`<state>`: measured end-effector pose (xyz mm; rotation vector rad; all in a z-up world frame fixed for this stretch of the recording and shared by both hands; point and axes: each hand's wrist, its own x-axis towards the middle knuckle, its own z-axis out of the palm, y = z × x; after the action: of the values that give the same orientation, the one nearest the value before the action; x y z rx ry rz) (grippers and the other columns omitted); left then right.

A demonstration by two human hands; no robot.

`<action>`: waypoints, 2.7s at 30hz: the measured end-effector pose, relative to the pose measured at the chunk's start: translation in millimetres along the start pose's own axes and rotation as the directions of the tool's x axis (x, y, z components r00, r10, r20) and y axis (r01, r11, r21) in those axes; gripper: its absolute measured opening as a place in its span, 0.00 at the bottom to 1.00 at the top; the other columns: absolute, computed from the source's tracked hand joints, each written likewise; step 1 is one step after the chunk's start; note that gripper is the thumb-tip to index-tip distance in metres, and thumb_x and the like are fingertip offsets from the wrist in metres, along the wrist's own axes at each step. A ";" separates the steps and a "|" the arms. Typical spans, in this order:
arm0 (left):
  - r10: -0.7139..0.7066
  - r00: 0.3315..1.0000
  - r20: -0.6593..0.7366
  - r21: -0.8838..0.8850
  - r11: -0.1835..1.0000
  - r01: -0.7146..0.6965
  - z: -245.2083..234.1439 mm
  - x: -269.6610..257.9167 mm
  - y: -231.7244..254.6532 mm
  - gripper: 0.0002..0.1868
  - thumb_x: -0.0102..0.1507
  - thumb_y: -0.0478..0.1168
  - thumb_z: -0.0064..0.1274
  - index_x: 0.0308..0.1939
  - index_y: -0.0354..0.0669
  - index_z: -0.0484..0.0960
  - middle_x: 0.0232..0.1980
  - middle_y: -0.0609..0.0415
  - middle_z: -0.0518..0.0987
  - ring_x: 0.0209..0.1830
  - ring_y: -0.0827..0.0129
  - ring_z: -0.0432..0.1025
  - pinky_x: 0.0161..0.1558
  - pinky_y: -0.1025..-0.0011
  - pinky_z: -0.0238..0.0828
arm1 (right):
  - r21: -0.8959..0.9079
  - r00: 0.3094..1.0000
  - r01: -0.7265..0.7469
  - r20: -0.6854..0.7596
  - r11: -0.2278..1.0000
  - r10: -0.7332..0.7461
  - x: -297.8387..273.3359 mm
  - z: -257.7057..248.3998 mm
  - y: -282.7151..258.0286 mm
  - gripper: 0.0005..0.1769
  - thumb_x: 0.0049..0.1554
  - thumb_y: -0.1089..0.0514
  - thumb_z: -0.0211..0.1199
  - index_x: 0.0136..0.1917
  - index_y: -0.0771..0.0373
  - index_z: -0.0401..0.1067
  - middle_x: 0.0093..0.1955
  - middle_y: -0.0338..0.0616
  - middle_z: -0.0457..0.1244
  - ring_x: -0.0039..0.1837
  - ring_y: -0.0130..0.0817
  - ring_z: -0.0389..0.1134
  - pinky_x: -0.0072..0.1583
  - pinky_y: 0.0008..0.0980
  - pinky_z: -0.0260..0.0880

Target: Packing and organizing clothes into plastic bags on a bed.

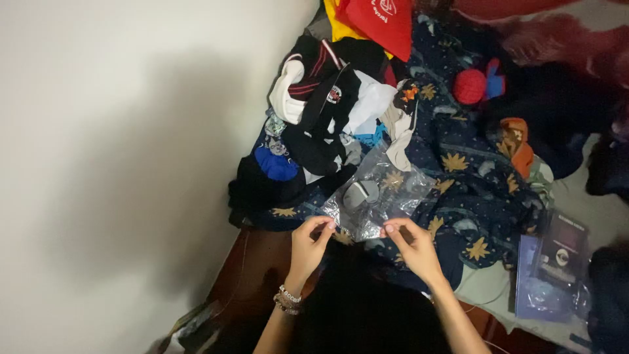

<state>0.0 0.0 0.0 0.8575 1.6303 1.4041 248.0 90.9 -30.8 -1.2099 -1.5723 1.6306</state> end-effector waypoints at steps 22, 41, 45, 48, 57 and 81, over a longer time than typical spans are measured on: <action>-0.150 0.976 0.156 0.067 0.988 0.141 99.7 52.4 -25.6 0.11 0.66 0.36 0.55 0.48 0.30 0.81 0.43 0.51 0.85 0.42 0.72 0.80 0.45 0.73 0.76 | -0.037 0.974 -0.087 -0.212 0.996 0.077 -18.6 -84.5 -15.8 0.08 0.60 0.59 0.67 0.51 0.65 0.79 0.39 0.41 0.72 0.40 0.24 0.70 0.43 0.25 0.69; 0.085 0.990 0.113 0.279 0.954 -0.114 51.0 196.1 -54.0 0.11 0.66 0.41 0.59 0.46 0.35 0.84 0.40 0.53 0.87 0.40 0.75 0.79 0.44 0.74 0.77 | 0.185 0.944 -0.128 -0.278 0.974 0.177 36.6 -73.3 46.4 0.08 0.60 0.62 0.64 0.51 0.69 0.77 0.43 0.41 0.72 0.47 0.26 0.73 0.52 0.25 0.72; -0.050 0.999 0.017 0.379 0.924 0.040 20.5 242.2 -95.4 0.10 0.64 0.40 0.61 0.44 0.37 0.84 0.37 0.51 0.86 0.35 0.68 0.78 0.41 0.70 0.76 | 0.144 0.975 -0.124 -0.169 0.982 0.147 75.1 -51.4 40.8 0.08 0.60 0.62 0.64 0.52 0.68 0.77 0.43 0.40 0.72 0.48 0.25 0.73 0.53 0.24 0.72; 0.222 0.972 0.071 0.511 0.829 -0.226 3.1 278.2 -150.1 0.12 0.61 0.39 0.64 0.44 0.36 0.84 0.45 0.45 0.83 0.46 0.55 0.78 0.50 0.62 0.75 | -0.039 0.967 -0.183 -0.189 0.982 0.172 96.1 -37.3 2.8 0.10 0.58 0.61 0.65 0.52 0.68 0.78 0.44 0.38 0.73 0.47 0.24 0.73 0.51 0.24 0.72; -0.046 0.999 -0.029 0.800 0.597 0.050 6.0 355.7 -213.9 0.46 0.54 0.52 0.71 0.67 0.34 0.65 0.66 0.33 0.68 0.64 0.37 0.63 0.61 0.48 0.64 | 0.050 0.884 -0.339 -0.324 0.940 0.336 81.3 -16.7 13.2 0.11 0.59 0.59 0.65 0.52 0.67 0.78 0.43 0.40 0.73 0.47 0.22 0.73 0.51 0.24 0.73; 0.089 0.741 0.666 0.248 0.910 -0.333 132.7 242.8 95.7 0.32 0.71 0.56 0.44 0.22 0.34 0.73 0.20 0.40 0.77 0.18 0.51 0.75 0.22 0.56 0.69 | -0.121 0.963 -0.105 -0.258 0.987 0.071 153.4 4.7 4.0 0.59 0.43 0.61 0.75 0.80 0.62 0.44 0.70 0.47 0.60 0.66 0.36 0.64 0.60 0.38 0.71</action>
<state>9.0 288.0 52.3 1.5879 1.2631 0.7965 178.4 222.4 -68.6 -1.5145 -1.5022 1.3758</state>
